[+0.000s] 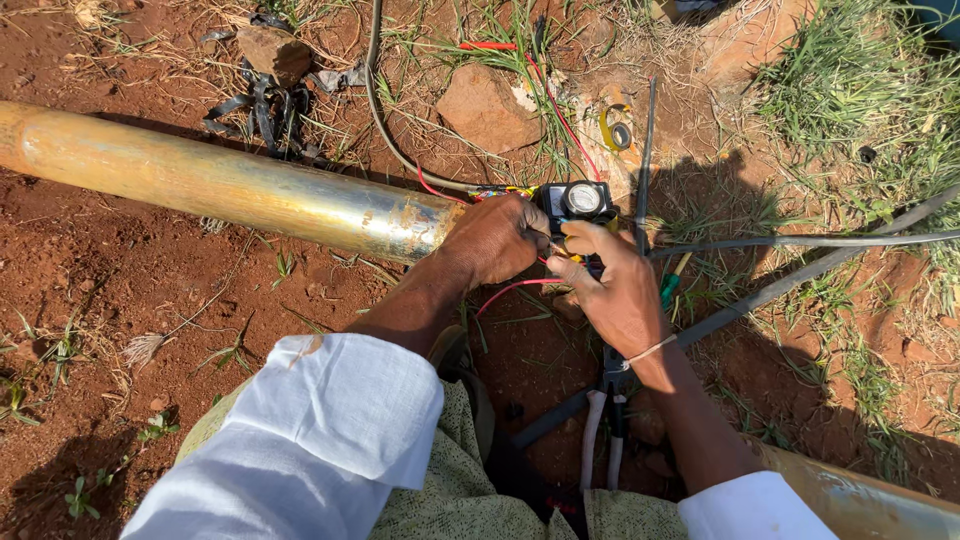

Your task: The person connects electrical wires to a submersible pump component using pliers and electrical tape while working outdoors on a dirt surface.

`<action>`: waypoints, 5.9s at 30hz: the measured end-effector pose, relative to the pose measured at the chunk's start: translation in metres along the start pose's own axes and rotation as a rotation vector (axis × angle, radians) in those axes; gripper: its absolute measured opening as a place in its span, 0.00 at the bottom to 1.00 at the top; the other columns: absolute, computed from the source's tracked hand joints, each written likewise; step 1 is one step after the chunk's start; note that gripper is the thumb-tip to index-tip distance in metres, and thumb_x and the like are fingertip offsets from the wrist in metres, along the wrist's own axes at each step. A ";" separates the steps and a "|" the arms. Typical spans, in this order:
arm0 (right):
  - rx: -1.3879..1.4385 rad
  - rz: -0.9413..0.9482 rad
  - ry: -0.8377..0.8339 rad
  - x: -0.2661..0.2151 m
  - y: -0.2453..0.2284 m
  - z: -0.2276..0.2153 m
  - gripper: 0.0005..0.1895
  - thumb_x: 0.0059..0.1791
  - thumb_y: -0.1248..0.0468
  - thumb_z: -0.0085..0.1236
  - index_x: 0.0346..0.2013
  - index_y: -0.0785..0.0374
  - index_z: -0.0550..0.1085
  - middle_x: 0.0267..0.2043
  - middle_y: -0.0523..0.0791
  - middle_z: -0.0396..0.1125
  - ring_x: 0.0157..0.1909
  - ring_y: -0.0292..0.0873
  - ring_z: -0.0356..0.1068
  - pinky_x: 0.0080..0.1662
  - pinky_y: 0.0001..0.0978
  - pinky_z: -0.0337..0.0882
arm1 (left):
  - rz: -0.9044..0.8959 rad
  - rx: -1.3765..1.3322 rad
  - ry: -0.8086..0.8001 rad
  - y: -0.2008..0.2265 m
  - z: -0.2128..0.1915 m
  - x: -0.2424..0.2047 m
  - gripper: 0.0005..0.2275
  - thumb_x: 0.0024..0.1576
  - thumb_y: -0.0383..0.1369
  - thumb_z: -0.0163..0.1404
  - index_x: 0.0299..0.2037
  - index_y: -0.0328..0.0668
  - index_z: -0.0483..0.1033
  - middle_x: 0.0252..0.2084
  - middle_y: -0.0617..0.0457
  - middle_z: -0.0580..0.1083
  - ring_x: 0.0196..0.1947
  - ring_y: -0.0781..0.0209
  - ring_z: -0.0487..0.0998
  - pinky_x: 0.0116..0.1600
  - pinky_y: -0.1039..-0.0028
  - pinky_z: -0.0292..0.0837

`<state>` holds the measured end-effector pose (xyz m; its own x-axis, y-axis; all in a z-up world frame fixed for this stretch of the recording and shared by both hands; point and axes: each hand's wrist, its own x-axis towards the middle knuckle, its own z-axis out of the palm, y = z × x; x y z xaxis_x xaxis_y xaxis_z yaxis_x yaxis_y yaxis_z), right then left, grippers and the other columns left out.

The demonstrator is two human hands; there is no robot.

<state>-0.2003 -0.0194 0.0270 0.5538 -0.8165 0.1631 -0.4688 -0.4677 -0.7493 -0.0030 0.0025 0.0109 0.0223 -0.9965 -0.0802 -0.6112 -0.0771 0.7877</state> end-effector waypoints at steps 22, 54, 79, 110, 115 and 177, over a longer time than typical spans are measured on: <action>0.536 0.441 -0.100 0.013 0.042 0.031 0.25 0.58 0.50 0.48 0.25 0.65 0.71 0.22 0.45 0.64 0.28 0.41 0.62 0.36 0.38 0.61 | 0.155 0.145 0.140 0.000 0.012 -0.009 0.08 0.48 0.26 0.52 0.34 0.44 0.83 0.37 0.43 0.80 0.38 0.42 0.82 0.45 0.57 0.75; 0.456 0.591 0.082 -0.086 0.048 -0.055 0.24 0.57 0.48 0.51 0.57 0.64 0.74 0.36 0.51 0.63 0.37 0.54 0.64 0.42 0.48 0.68 | 0.070 0.332 -0.236 0.012 -0.003 -0.008 0.11 0.56 0.35 0.49 0.43 0.41 0.81 0.45 0.38 0.79 0.49 0.39 0.79 0.55 0.55 0.73; 0.217 0.658 -0.329 -0.120 0.011 0.012 0.34 0.49 0.64 0.55 0.70 0.55 0.58 0.56 0.45 0.70 0.54 0.43 0.71 0.54 0.40 0.71 | 0.068 0.171 -0.364 -0.016 0.002 0.045 0.06 0.53 0.34 0.51 0.29 0.47 0.82 0.33 0.44 0.79 0.35 0.51 0.80 0.45 0.62 0.75; 0.919 0.772 -1.152 0.003 0.040 -0.098 0.22 0.60 0.62 0.50 0.54 0.86 0.68 0.35 0.56 0.72 0.29 0.41 0.69 0.19 0.20 0.63 | 0.850 0.952 -0.204 -0.011 0.003 0.009 0.09 0.52 0.33 0.54 0.22 0.37 0.75 0.25 0.48 0.76 0.48 0.48 0.76 0.34 0.57 0.75; 1.038 0.928 -0.755 -0.040 0.032 -0.059 0.27 0.49 0.64 0.49 0.64 0.65 0.65 0.43 0.53 0.72 0.40 0.49 0.76 0.28 0.41 0.79 | 0.809 0.517 0.307 -0.032 0.016 0.008 0.08 0.45 0.32 0.55 0.29 0.34 0.78 0.27 0.45 0.74 0.41 0.48 0.75 0.40 0.56 0.77; -1.010 -0.211 -0.229 -0.029 0.016 -0.075 0.36 0.39 0.61 0.61 0.62 0.61 0.65 0.48 0.54 0.63 0.50 0.57 0.67 0.39 0.50 0.73 | 0.109 0.077 -0.421 -0.022 -0.004 0.038 0.04 0.48 0.32 0.55 0.29 0.51 0.84 0.31 0.56 0.80 0.38 0.59 0.82 0.54 0.64 0.71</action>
<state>-0.2754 -0.0286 0.0583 0.7579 -0.6519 0.0239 -0.6448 -0.7430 0.1797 0.0146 -0.0338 -0.0068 -0.3597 -0.8979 -0.2538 -0.6495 0.0456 0.7590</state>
